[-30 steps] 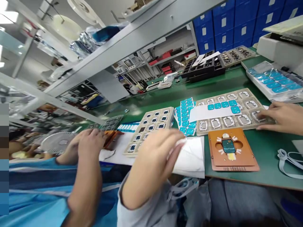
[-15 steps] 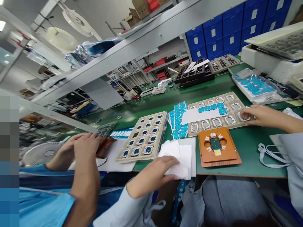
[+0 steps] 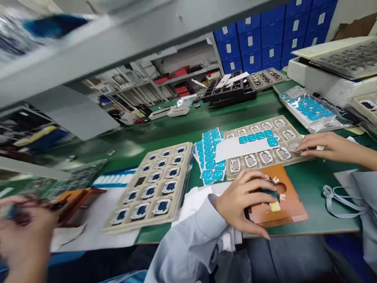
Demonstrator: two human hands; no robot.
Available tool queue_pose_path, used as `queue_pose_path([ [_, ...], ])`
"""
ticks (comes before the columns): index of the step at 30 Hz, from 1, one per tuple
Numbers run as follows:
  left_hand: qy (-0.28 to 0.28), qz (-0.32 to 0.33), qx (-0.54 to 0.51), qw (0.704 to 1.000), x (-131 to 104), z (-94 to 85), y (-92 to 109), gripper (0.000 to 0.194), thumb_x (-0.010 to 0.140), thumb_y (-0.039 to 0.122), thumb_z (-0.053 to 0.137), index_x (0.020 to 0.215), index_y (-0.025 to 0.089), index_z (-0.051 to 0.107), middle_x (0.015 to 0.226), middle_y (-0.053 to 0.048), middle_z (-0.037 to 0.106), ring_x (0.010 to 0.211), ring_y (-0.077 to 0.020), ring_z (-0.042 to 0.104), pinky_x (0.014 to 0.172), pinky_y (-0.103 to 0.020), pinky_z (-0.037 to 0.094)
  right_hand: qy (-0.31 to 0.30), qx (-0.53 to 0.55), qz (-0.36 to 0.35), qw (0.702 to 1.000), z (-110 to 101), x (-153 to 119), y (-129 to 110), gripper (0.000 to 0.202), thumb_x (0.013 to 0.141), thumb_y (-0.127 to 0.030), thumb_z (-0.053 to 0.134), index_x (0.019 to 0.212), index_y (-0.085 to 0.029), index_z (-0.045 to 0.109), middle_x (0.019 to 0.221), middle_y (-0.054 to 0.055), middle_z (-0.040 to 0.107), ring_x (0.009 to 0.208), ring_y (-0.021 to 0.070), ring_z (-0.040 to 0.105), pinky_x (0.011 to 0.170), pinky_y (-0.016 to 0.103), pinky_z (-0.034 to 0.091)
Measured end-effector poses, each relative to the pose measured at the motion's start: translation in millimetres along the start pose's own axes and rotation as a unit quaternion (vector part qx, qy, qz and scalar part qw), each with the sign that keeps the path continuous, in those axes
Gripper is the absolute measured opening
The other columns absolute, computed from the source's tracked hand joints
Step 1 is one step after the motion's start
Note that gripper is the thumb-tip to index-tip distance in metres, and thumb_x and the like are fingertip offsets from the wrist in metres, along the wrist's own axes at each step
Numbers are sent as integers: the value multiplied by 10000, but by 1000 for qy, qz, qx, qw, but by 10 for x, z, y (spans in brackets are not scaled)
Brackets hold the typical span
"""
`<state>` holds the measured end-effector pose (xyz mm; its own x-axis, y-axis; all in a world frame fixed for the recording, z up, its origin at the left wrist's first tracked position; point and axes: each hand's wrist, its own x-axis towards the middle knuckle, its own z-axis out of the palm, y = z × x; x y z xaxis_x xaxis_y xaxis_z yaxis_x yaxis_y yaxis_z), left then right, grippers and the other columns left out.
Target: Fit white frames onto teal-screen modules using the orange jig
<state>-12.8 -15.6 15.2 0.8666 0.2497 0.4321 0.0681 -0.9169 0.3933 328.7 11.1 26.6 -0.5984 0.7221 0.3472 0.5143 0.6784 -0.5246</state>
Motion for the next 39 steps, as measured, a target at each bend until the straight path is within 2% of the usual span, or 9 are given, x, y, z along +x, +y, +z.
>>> queue_pose_path([
  [3,49,38,-2,998,-39,37,-38,517,687,571,766,1074,237,689,1074,-72,750,1170,-285,606,1006,-451,468,37,48,-32,998,53,68,-423,133,937,-284,652,1028,-259,747,923,47,743,817,165,699,717,275,518],
  [7,94,48,6,994,-28,55,-55,491,701,527,749,1089,234,678,1009,-62,760,1116,-286,614,943,-449,485,23,81,-33,996,241,98,-794,64,938,-265,665,982,-230,696,854,16,742,754,148,699,688,248,538],
  [14,80,50,2,996,-19,26,-36,594,697,645,736,1115,227,675,1008,-77,751,1051,-279,610,937,-446,475,-28,0,-70,997,321,79,-734,132,968,-327,624,945,-208,677,679,-10,642,552,107,576,517,226,430],
  [17,76,35,27,996,-26,14,-15,546,745,661,685,1091,239,693,1019,-75,753,1062,-293,612,969,-481,451,12,6,-54,998,306,88,-721,195,889,-375,724,1008,-224,689,870,43,674,700,144,632,572,241,490],
  [20,78,15,33,996,-31,18,7,489,767,639,682,1069,255,713,1012,-70,755,1069,-293,608,975,-495,453,14,-2,-41,999,307,73,-708,200,879,-370,724,1034,-244,713,1165,90,679,974,218,682,768,305,569],
  [23,135,-16,6,991,-25,28,31,464,749,593,738,1050,241,715,971,-72,757,1046,-275,606,933,-462,492,11,-6,-39,999,333,59,-685,183,882,-350,722,1036,-252,725,1211,73,693,1037,241,686,884,358,560],
  [28,230,-108,33,967,7,28,97,558,667,537,832,1106,226,687,986,-82,749,994,-261,605,880,-446,514,65,11,-59,996,493,102,-800,204,848,-384,767,1015,-271,734,1103,65,732,871,217,646,753,379,531],
  [33,195,-140,46,970,7,31,132,578,652,566,830,1086,209,694,996,-78,745,1028,-278,595,894,-457,487,89,16,-40,995,703,125,-980,143,870,-371,746,921,-246,699,1097,72,725,853,213,585,719,381,484],
  [39,165,-158,65,971,-19,33,132,507,726,567,769,1104,237,704,1024,-82,741,1064,-292,583,911,-477,458,82,21,-47,995,713,109,-985,143,866,-336,760,949,-244,689,1132,60,713,849,199,550,715,368,464],
])
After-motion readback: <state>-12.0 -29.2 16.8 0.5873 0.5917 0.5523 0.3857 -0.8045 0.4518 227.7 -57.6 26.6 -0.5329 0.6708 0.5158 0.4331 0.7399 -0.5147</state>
